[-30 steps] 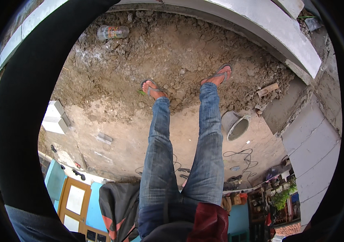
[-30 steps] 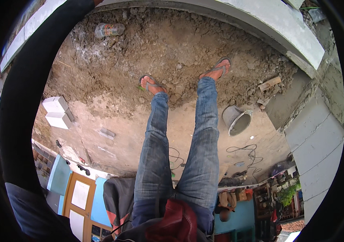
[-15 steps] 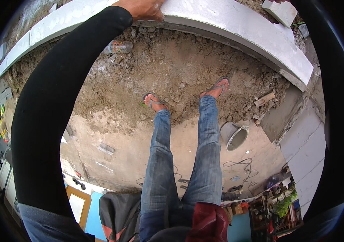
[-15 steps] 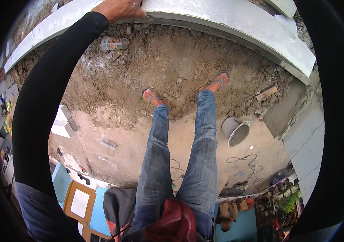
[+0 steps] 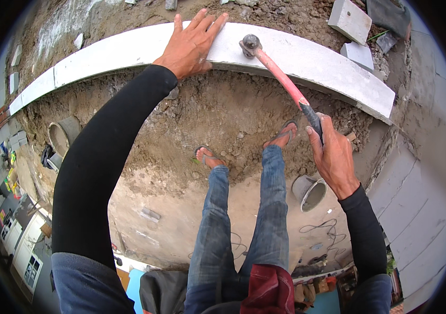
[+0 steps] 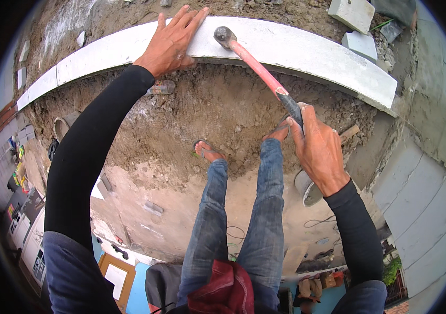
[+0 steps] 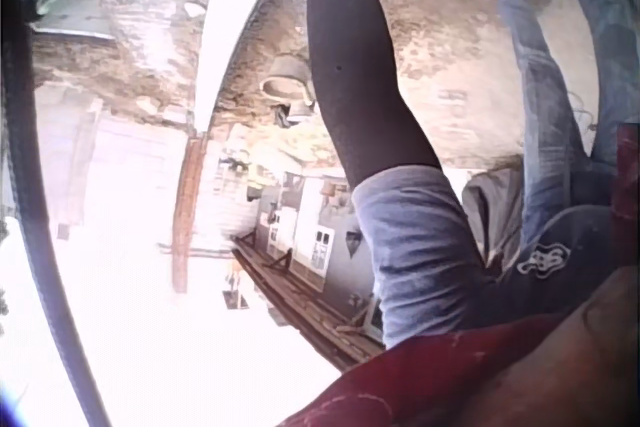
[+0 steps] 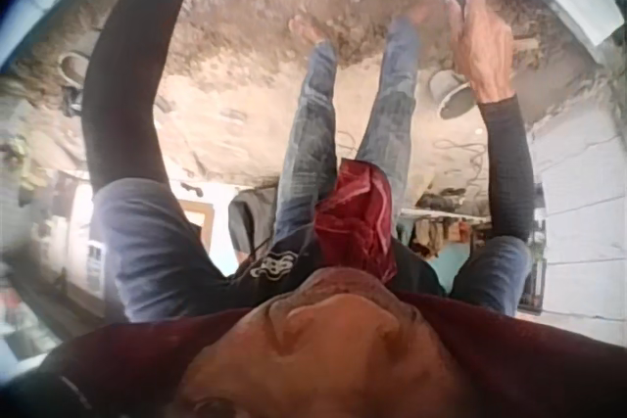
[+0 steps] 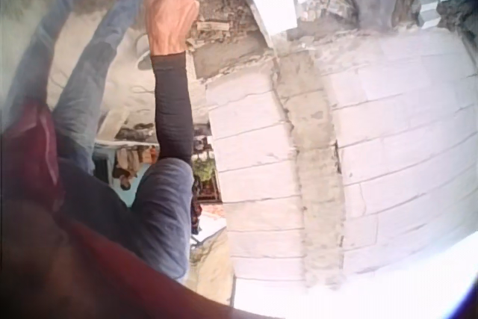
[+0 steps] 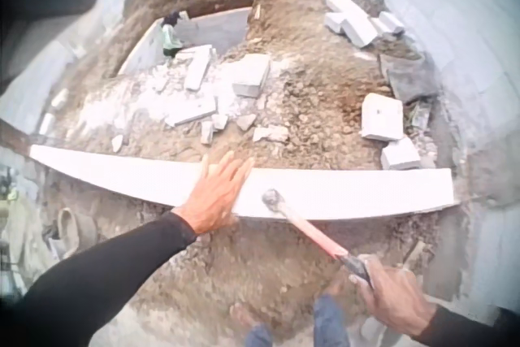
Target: The person applies mortar to a lightweight concrete block using a trowel, then places it onto a curved wall and hammers it into position.
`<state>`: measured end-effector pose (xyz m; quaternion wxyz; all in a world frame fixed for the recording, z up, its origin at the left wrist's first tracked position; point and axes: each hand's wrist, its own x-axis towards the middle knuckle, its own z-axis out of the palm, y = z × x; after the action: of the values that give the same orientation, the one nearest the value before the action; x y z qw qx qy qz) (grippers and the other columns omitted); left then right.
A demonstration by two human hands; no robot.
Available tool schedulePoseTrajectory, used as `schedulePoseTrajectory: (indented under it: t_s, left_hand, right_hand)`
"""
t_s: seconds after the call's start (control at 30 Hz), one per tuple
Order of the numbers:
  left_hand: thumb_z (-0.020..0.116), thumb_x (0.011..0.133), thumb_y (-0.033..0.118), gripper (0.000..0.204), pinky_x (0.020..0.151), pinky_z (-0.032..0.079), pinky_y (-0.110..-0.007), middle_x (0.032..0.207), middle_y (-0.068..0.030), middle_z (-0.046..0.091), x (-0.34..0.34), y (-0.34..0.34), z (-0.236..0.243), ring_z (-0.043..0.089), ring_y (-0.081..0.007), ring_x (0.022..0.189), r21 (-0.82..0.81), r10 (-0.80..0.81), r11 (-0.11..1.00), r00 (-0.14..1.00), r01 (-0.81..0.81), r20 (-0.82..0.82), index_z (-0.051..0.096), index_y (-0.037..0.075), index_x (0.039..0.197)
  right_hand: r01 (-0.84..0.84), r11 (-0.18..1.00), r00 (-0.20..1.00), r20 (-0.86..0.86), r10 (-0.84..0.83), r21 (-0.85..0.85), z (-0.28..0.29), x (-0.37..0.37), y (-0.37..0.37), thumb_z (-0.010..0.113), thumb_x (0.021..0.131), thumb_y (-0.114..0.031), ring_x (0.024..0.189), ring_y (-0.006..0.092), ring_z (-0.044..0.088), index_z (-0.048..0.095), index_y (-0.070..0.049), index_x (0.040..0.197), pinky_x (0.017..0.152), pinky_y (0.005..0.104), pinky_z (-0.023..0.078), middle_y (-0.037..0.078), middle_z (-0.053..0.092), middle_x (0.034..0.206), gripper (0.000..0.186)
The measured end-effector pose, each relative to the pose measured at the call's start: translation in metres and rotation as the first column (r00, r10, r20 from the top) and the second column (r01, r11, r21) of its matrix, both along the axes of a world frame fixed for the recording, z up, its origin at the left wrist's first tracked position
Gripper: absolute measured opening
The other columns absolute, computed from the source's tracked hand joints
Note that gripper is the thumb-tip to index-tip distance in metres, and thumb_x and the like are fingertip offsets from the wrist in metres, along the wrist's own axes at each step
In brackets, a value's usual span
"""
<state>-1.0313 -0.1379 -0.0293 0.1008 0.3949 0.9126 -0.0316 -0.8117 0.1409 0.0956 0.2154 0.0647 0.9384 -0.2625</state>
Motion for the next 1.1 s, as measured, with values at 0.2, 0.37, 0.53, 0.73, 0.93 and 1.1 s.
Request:
schedulePoseTrajectory:
  t_s: [0.2,0.37,0.53,0.73,0.93,1.1]
  left_hand:
    - [0.089,0.066,0.016,0.115,0.117,0.023,-0.071,0.153,-0.0117,0.041,-0.001,-0.001,0.002,0.027,-0.0352,0.150,0.060,-0.028,0.998,0.999,0.029,-0.015,0.022,0.017,0.159]
    - [0.089,0.059,0.008,0.121,0.119,0.017,-0.070,0.159,-0.0107,0.033,-0.001,0.005,0.015,0.018,-0.0347,0.153,0.030,-0.008,1.000,0.997,0.005,0.082,0.021,0.017,0.159]
    - [0.092,0.056,0.019,0.122,0.118,0.015,-0.069,0.164,-0.0143,0.023,-0.001,0.017,0.028,0.016,-0.0374,0.154,-0.095,0.053,0.995,0.985,-0.038,0.164,0.024,0.004,0.156]
    - [0.088,0.059,0.063,0.129,0.115,0.014,-0.073,0.159,-0.0229,0.029,0.025,0.119,0.042,0.029,-0.0378,0.148,-0.021,-0.070,0.997,0.982,0.075,0.176,0.028,0.000,0.154]
    - [0.090,0.064,0.045,0.116,0.111,0.024,-0.072,0.148,-0.0213,0.042,0.081,0.276,0.026,0.043,-0.0409,0.136,0.193,-0.252,0.955,0.958,0.224,0.135,0.027,0.029,0.159]
    - [0.091,0.064,0.015,0.115,0.108,0.029,-0.073,0.150,-0.0220,0.040,0.093,0.303,0.029,0.042,-0.0430,0.136,0.026,-0.162,0.987,0.977,0.160,0.140,0.030,0.041,0.157]
  right_hand:
    - [-0.020,0.997,0.998,-0.068,0.015,-0.074,-0.034,0.018,-0.003,0.060,0.099,-0.020,0.058,0.0404,0.064,0.048,-0.001,0.120,0.049,0.0479,0.048,0.019,0.065,0.071,0.030]
    - [0.063,0.993,0.995,-0.068,-0.069,-0.098,-0.040,0.035,0.008,0.060,0.100,-0.020,0.054,0.0402,0.062,0.048,0.001,0.117,0.045,0.0491,0.046,0.019,0.061,0.065,0.030]
    - [0.291,0.936,0.954,-0.016,-0.300,-0.197,-0.018,0.073,0.044,0.058,0.100,-0.022,0.057,0.0425,0.062,0.048,0.002,0.118,0.049,0.0512,0.047,0.021,0.061,0.066,0.032]
    - [0.607,0.765,0.761,-0.119,-0.638,-0.218,-0.002,0.131,0.082,0.057,0.100,-0.024,0.063,0.0443,0.065,0.052,0.001,0.121,0.053,0.0518,0.049,0.024,0.065,0.073,0.032]
    - [0.750,0.644,0.618,-0.187,-0.764,-0.153,-0.004,0.151,0.105,0.057,0.101,-0.025,0.065,0.0437,0.065,0.053,0.001,0.120,0.054,0.0511,0.050,0.023,0.067,0.079,0.033]
    - [0.781,0.602,0.547,-0.281,-0.789,-0.169,-0.022,0.148,0.110,0.058,0.101,-0.025,0.063,0.0429,0.065,0.053,0.001,0.117,0.054,0.0509,0.051,0.021,0.066,0.076,0.031]
